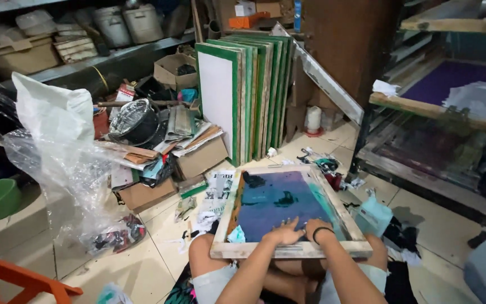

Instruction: Cleaning a screen printing frame by applying solvent and wiping the mesh with a cloth.

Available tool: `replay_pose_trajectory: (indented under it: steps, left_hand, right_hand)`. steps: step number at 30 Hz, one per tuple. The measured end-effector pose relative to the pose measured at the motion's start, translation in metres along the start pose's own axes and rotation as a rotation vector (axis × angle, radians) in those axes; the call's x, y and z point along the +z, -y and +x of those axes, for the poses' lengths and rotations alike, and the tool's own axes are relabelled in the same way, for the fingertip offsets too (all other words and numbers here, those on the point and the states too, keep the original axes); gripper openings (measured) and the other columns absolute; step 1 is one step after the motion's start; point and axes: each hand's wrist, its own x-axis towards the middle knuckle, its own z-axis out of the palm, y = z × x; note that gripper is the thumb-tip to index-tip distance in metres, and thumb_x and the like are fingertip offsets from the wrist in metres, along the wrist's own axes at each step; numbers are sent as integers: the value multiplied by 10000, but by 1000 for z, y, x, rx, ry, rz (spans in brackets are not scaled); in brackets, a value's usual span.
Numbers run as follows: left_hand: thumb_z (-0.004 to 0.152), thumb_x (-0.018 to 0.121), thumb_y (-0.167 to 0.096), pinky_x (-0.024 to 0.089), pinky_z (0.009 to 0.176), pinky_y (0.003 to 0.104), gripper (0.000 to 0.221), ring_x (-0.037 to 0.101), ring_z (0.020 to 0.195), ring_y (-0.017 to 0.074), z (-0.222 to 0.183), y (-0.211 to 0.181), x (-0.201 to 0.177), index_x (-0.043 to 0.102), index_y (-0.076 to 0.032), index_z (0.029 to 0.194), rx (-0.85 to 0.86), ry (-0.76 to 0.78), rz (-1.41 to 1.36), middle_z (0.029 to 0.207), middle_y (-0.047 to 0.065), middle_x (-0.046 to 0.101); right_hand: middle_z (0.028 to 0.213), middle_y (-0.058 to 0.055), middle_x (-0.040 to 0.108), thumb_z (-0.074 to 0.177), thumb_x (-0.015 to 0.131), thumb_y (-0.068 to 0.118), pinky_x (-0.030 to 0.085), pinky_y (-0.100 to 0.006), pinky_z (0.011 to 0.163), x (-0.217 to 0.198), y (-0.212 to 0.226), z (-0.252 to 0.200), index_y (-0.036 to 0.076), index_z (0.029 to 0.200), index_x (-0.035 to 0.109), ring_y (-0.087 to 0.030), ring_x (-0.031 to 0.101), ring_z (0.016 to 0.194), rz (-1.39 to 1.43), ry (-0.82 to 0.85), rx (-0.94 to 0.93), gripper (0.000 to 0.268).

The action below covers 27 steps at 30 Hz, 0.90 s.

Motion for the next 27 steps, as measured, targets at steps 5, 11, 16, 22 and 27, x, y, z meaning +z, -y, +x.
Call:
replay_pose_trajectory:
  steps: [5,11,16,22,27]
  left_hand:
    - [1013,238,-626,30,1216,709,829,82,1588,416,15,10,13,115,-149,1680,-34,5,21,1714,224,141]
    - [989,157,-698,27,1238,678,877,103,1595,402,-12,-4,6,161,-155,1677,-58,6,25,1719,197,165]
    - [964,85,-801,33,1249,663,979,118,1594,396,-11,0,4,193,-128,1667,-43,9,27,1712,195,190]
    - [962,11,-812,32,1239,661,993,102,1594,378,-4,6,4,190,-135,1665,-55,23,10,1715,180,173]
    - [941,30,-817,-8,1237,683,1008,78,1602,367,8,13,6,205,-136,1663,-118,-11,6,1724,160,160]
  right_hand:
    - [1282,-156,727,998,439,131,440,-582,1110,-19,7,-38,49,1197,750,-345,629,1314,84,92,11,378]
    - [1323,-145,698,1000,412,182,418,-582,1122,-21,7,-40,70,1239,721,-339,601,1338,66,93,9,406]
    - [1357,-137,674,1001,390,224,400,-582,1131,-22,9,-40,87,1274,696,-334,578,1359,65,65,10,433]
    - [1402,-125,642,1002,361,281,375,-583,1144,-26,13,-32,110,1320,664,-328,548,1386,46,55,16,471]
    - [1448,-114,610,1004,332,337,351,-583,1157,-29,14,-20,133,1366,632,-322,518,1413,28,94,12,513]
